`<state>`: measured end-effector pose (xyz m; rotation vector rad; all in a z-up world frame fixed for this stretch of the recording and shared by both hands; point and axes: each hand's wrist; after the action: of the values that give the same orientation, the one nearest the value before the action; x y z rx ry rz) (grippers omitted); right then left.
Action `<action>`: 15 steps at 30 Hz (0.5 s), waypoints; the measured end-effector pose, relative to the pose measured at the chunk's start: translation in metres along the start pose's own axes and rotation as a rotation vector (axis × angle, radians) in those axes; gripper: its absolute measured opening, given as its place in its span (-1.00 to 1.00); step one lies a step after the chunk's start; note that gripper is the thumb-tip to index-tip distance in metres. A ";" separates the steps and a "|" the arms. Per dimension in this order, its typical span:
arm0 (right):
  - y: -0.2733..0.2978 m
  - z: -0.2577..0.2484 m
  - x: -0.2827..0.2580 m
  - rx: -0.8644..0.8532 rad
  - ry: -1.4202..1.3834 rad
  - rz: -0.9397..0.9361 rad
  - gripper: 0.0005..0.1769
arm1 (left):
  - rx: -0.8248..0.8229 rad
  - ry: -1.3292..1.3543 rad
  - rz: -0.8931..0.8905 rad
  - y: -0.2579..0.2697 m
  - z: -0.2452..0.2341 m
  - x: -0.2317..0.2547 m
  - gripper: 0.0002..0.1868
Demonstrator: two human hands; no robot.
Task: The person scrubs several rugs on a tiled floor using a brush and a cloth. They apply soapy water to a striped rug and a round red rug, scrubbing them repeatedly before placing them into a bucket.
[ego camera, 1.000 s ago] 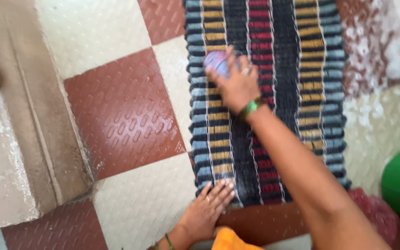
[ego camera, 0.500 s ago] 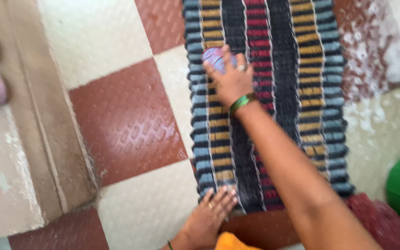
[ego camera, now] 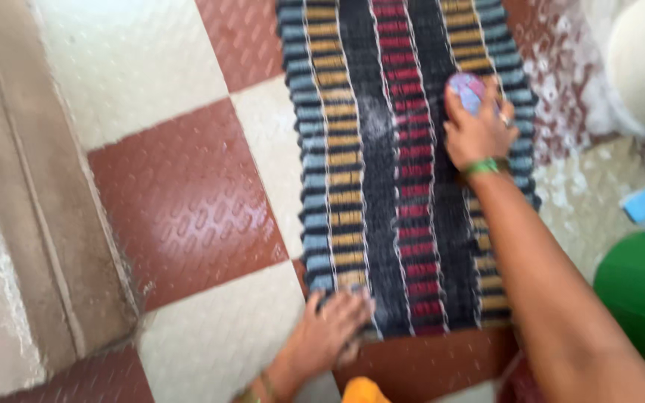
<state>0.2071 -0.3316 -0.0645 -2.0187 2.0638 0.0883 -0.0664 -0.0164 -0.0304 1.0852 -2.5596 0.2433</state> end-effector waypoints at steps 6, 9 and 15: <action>0.045 0.030 -0.156 0.006 -0.160 -0.293 -0.43 | -0.048 0.015 -0.218 -0.067 0.015 0.001 -0.57; 0.028 0.027 -0.130 -0.219 -0.107 -0.076 -0.59 | -0.186 0.350 -0.253 -0.038 0.014 0.015 -0.64; 0.120 -0.026 0.007 0.018 -0.018 0.071 -0.29 | -0.540 0.738 -0.165 -0.006 -0.006 0.036 -0.53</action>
<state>0.0851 -0.3393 -0.0571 -1.9280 2.1173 0.1004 -0.0837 -0.0423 -0.0111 0.7884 -1.7200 -0.0843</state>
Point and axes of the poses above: each hand's wrist, its own y-axis away from the middle knuckle, its own z-axis out of the palm, x = y × z, and after that the axes turned 5 degrees about -y, right-handed
